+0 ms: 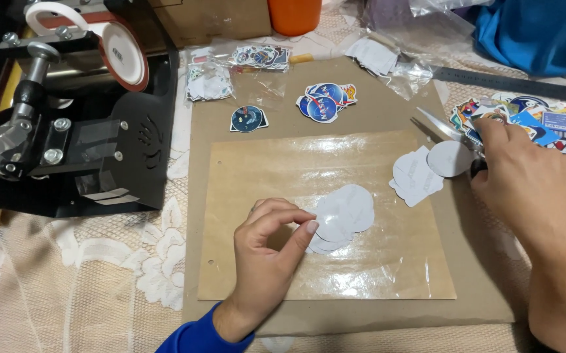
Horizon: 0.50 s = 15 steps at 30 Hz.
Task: The person is cutting small pieces of adhesive tape and applying them to the back of various stickers.
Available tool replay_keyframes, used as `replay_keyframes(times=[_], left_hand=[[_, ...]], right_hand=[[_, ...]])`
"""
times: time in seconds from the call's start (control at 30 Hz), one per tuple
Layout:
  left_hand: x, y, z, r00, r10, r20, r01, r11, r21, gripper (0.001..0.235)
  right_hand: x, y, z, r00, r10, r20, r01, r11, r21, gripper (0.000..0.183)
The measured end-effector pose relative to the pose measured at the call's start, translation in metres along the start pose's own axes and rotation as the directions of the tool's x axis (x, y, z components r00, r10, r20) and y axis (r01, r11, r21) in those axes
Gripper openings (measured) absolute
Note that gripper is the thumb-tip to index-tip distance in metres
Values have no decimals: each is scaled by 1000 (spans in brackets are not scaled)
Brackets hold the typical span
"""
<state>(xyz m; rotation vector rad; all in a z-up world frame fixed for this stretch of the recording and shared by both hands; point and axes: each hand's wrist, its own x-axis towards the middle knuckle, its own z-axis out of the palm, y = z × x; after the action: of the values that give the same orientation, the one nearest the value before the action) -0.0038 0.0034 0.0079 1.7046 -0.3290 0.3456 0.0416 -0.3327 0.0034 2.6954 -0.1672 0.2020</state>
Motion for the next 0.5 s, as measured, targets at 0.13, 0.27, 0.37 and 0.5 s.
replay_keyframes(times=[0.13, 0.27, 0.37, 0.5], left_hand=[[0, 0, 0, 1000, 1, 2, -1, 1000, 13, 4], [-1, -2, 0, 998, -58, 23, 60, 994, -88, 5], [0, -9, -1, 969, -239, 65, 247, 920, -305, 8], [1, -14, 1, 866, -440, 239, 469, 545, -696, 14]], right_hand=[[-3, 1, 5, 966, -55, -252, 13, 986, -169, 58], [-3, 6, 8, 893, -16, -450, 51, 997, 64, 59], [-18, -16, -27, 902, 149, -405, 191, 703, 685, 30], [-64, -61, -80, 960, -270, -74, 102, 89, 991, 34]])
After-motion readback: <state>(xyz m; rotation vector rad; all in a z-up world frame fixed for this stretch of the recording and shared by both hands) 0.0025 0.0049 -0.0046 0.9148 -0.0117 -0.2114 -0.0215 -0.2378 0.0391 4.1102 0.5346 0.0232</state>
